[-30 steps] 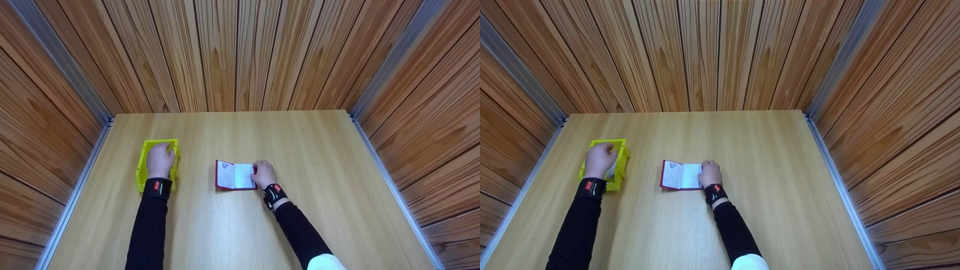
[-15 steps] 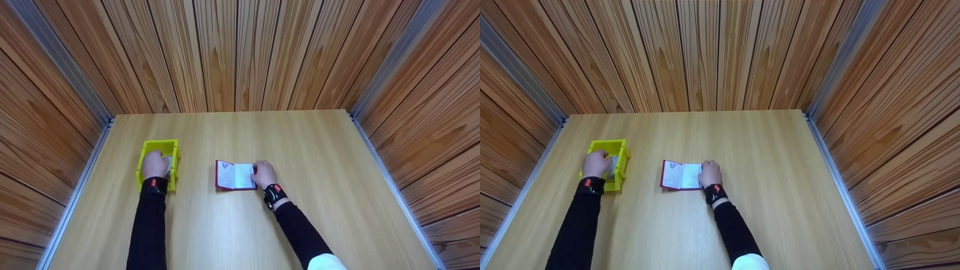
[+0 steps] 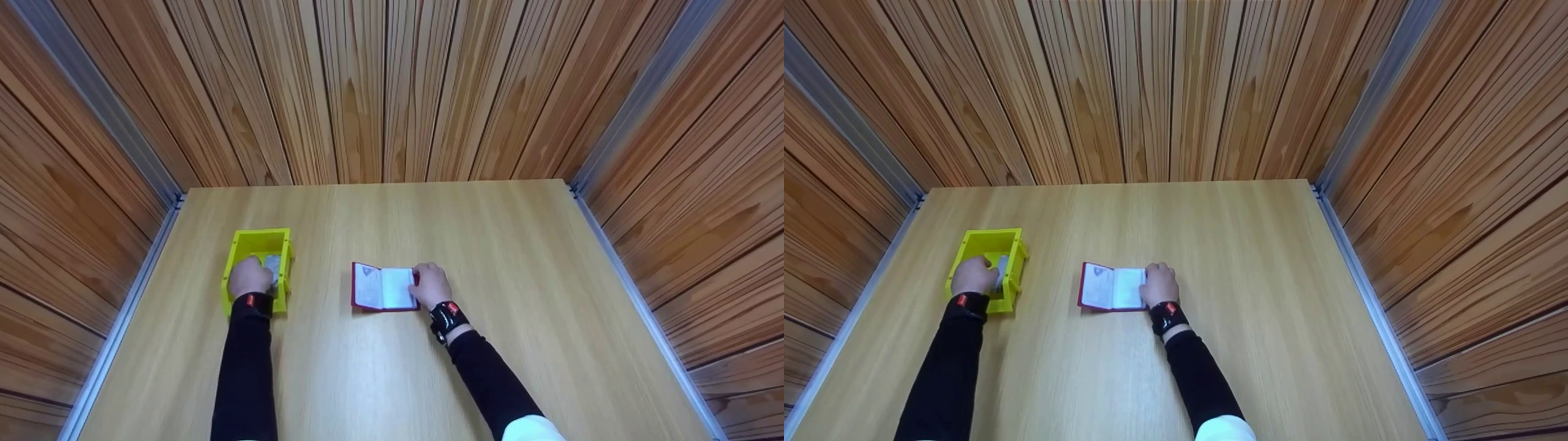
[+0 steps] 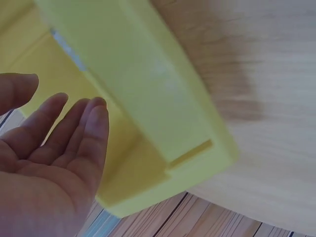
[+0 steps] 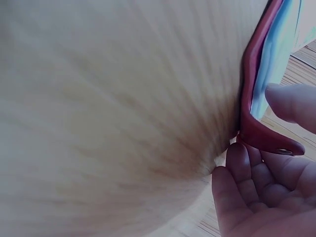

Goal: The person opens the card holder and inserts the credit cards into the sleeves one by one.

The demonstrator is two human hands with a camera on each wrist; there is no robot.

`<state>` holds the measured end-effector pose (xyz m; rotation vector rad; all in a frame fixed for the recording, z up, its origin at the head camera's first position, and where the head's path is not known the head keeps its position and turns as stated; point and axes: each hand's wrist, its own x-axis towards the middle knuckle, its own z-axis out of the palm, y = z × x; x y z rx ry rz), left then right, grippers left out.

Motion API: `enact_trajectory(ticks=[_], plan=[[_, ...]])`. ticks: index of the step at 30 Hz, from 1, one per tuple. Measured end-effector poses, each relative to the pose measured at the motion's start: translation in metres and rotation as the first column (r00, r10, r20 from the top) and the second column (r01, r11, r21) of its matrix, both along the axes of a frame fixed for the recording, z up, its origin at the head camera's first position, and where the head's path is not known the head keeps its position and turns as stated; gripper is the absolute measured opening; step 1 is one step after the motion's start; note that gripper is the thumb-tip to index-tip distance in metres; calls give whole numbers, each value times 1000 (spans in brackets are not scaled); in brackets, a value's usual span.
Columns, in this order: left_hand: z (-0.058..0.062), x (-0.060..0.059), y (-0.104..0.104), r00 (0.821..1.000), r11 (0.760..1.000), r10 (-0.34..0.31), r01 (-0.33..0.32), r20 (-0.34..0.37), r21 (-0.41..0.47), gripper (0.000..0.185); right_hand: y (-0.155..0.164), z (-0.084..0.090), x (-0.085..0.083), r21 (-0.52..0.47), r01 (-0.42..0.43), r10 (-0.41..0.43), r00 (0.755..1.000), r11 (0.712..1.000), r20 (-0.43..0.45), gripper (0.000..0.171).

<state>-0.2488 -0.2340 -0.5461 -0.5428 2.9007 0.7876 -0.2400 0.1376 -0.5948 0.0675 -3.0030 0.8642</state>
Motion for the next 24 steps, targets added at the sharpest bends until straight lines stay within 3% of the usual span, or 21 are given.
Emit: enact_trajectory(ticks=[15,24], plan=[[-5,0,-4,991,999,-7,2,134,35,17,0,-2,0,-3,-15,15,1000,1000,-25,36],[-5,0,0,992,999,30,-33,125,29,20,0,-1,0,-5,0,0,1000,1000,6,38]])
